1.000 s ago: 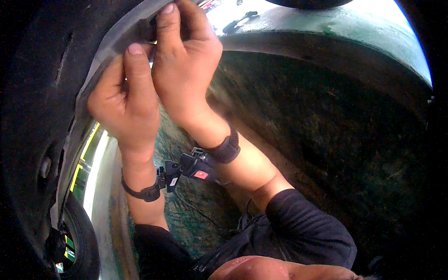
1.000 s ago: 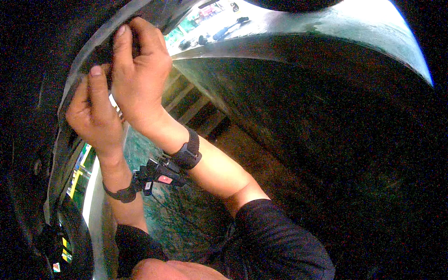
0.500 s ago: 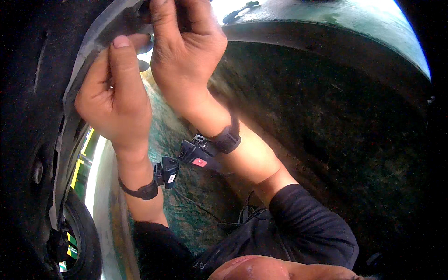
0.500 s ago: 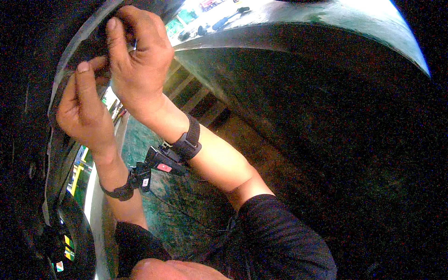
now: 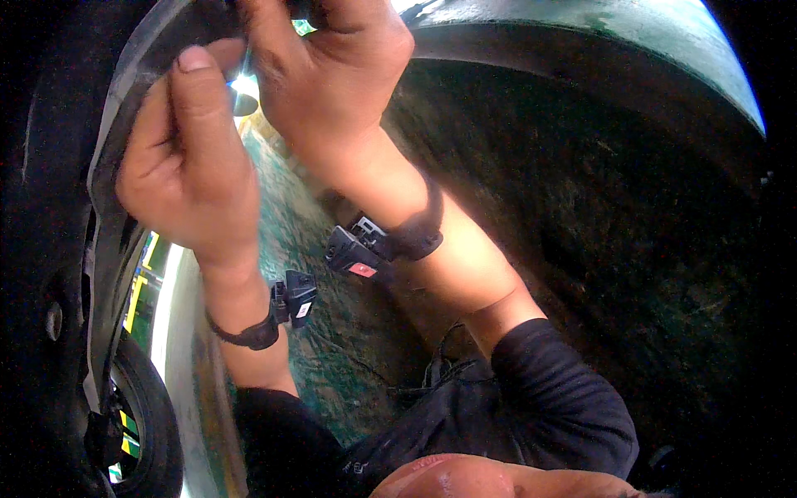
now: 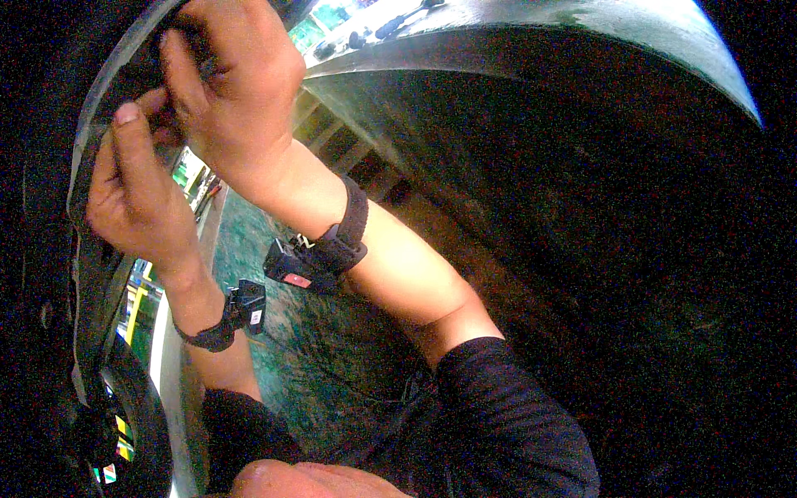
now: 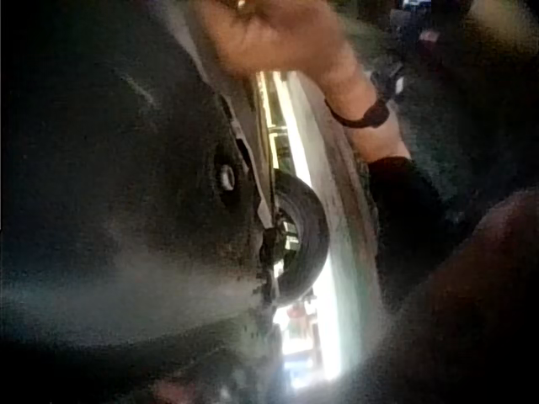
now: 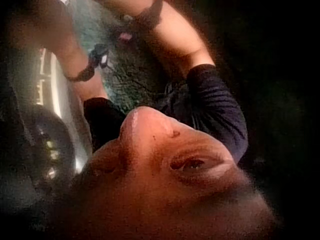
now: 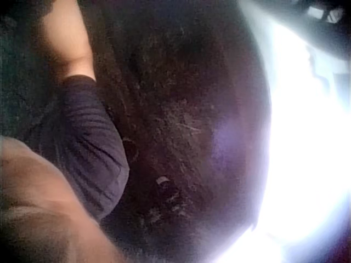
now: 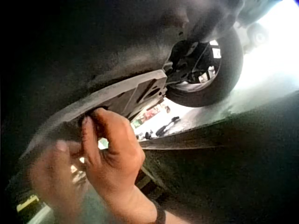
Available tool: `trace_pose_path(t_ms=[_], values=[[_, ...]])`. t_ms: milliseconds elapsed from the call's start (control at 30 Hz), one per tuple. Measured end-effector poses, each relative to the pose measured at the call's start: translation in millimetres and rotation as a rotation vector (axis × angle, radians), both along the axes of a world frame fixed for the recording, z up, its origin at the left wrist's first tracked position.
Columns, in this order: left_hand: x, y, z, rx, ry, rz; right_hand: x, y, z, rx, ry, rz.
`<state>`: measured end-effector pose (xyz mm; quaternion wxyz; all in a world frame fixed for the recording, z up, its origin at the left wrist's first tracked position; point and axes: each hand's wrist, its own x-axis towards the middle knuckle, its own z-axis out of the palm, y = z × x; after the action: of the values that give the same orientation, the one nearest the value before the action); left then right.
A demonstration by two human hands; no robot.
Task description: The person pushes plastic clips into the underbody panel of a vehicle while working in a service pit, then uses a power impact wrench to tighten a bolt on the same panel. The person then walks up the stairs from the pit, retrieves a large blue bottle of fluid from a shelf, and pours it into the washer fluid reservoir under the hood.
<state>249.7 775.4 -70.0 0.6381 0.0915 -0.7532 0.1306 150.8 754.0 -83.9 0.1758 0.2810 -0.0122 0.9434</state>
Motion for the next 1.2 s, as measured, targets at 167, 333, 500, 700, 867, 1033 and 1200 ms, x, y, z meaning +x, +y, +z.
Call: trace_pose_path(t_ms=[167,333,500,700,867,1033,1200], values=[[-8,-15,-9,-0.187,-0.072,0.003,-3,-1,0,-0.017,0.071,0.236],[1,-28,-35,-0.226,-0.092,0.058,4,21,-12,0.202,0.17,0.577],[-12,-32,-47,-0.053,0.042,-0.248,7,33,-19,0.267,0.164,0.246],[-29,-25,-55,0.018,0.207,-0.234,2,35,-31,0.342,0.239,-0.039],[-28,-12,-46,0.503,0.261,-0.588,3,61,-35,0.387,0.317,-0.271],[-35,-13,-42,0.767,0.232,-1.072,-12,47,-39,0.356,0.4,-0.38],[-31,-13,-40,0.769,0.222,-1.012,-12,52,-42,0.455,0.392,-0.451]])
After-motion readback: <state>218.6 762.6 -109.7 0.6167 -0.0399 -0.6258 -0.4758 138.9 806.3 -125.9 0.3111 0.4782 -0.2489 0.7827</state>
